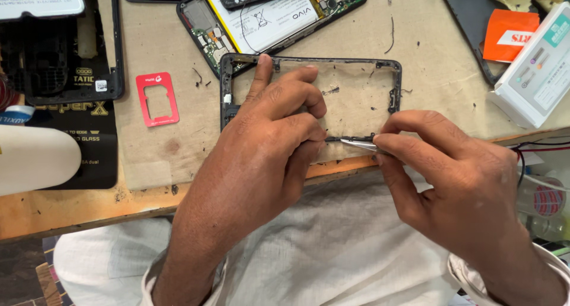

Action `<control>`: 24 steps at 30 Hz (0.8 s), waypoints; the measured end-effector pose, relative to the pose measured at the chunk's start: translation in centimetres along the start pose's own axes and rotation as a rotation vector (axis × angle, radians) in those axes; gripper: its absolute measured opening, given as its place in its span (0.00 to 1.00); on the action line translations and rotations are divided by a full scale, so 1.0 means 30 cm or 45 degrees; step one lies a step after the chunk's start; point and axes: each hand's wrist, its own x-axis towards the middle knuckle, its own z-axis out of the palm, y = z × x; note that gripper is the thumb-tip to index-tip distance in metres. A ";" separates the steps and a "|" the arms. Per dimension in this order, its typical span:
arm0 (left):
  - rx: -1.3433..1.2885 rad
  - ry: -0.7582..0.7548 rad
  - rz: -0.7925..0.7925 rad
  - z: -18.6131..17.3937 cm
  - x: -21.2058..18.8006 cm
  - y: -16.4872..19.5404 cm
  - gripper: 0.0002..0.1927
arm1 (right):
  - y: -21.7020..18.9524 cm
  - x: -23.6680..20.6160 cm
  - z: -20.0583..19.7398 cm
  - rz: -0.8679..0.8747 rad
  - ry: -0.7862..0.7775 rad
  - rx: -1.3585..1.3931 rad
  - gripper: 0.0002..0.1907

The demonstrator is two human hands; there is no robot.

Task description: The person uses a metal spudger to scrape and clean residue from the edges and corners of a disassembled smartphone frame. They repeatedly scrape along the frame's perimeter, occasionally lifting the frame to inspect the cleaned areas.

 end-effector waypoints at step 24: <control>-0.049 0.048 -0.002 0.004 -0.012 -0.018 0.06 | 0.079 0.040 0.006 -0.083 -0.169 0.345 0.08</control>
